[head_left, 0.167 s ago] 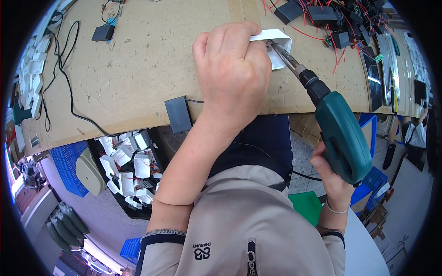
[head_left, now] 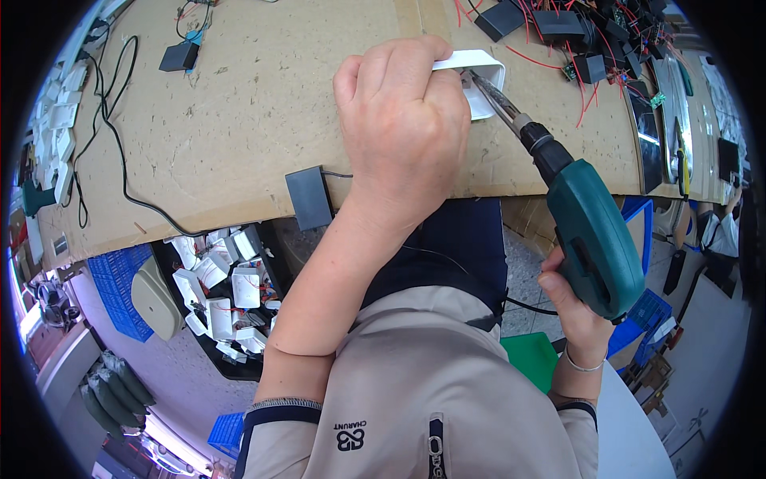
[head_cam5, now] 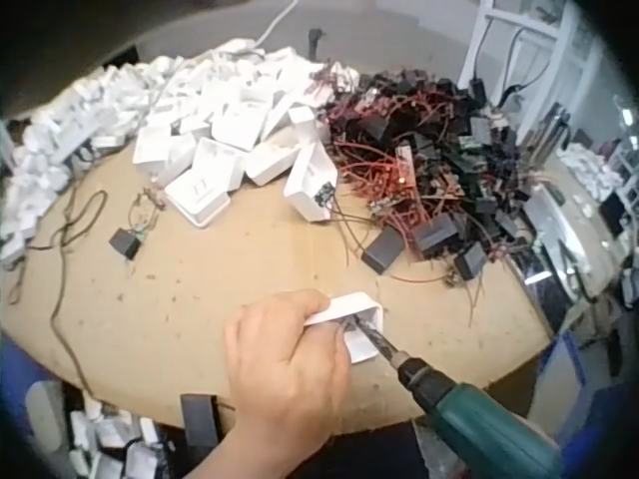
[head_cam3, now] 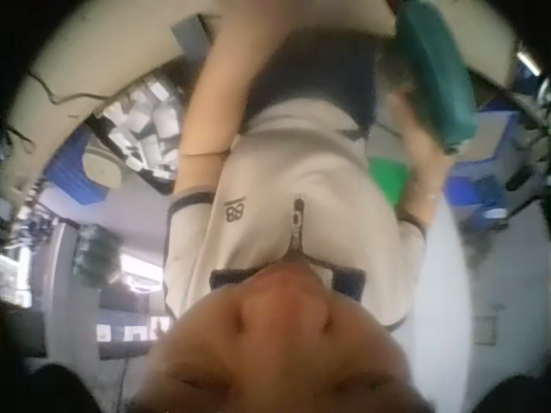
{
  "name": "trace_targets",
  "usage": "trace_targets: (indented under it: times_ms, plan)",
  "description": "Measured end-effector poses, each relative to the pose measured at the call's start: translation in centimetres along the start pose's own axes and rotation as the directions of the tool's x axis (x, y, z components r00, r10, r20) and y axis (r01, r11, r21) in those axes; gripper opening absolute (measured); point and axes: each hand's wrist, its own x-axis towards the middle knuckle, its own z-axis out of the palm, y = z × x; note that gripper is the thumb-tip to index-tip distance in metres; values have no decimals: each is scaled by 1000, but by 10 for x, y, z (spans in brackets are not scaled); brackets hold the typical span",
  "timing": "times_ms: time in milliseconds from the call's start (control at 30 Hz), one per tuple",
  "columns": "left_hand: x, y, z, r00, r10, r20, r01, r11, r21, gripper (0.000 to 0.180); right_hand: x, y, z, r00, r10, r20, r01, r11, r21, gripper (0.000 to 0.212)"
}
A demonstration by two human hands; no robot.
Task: Soldering wires to electronic components within a plastic housing at a workbench.
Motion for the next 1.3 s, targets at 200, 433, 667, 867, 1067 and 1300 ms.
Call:
trace_targets:
  times_ms: [200, 433, 667, 867, 1067, 1300]
  plan:
    - [0, 1, -1, 1000, -1, 1, 1, 1000, 4, 6, -3, 3, -2, 1000, -17, 9, 17, 1000, 3, 65]
    - [0, 0, 1, 1000, 6, -17, -6, 1000, 1, 6, 2, 0, 0, 999, -18, 36, 18, 1000, 6, 65]
    - [0, 1, 0, 1000, -3, -23, 3, 1000, -3, 6, -4, 3, 3, 1000, 6, -11, -6, 998, 63, 63]
    - [-1, 1, 1, 1000, -8, -20, 8, 1000, -3, 6, -8, -3, 3, 1000, 1, 1, -1, 989, 145, 48]
    - [1, 1, 5, 1000, -12, -14, 12, 1000, -6, 6, -22, -4, -5, 990, 77, -122, -55, 984, 170, 72]
    - [4, -7, -9, 995, -89, 39, 92, 994, -66, 12, -18, -3, 0, 985, 30, -170, 0, 985, 175, 74]
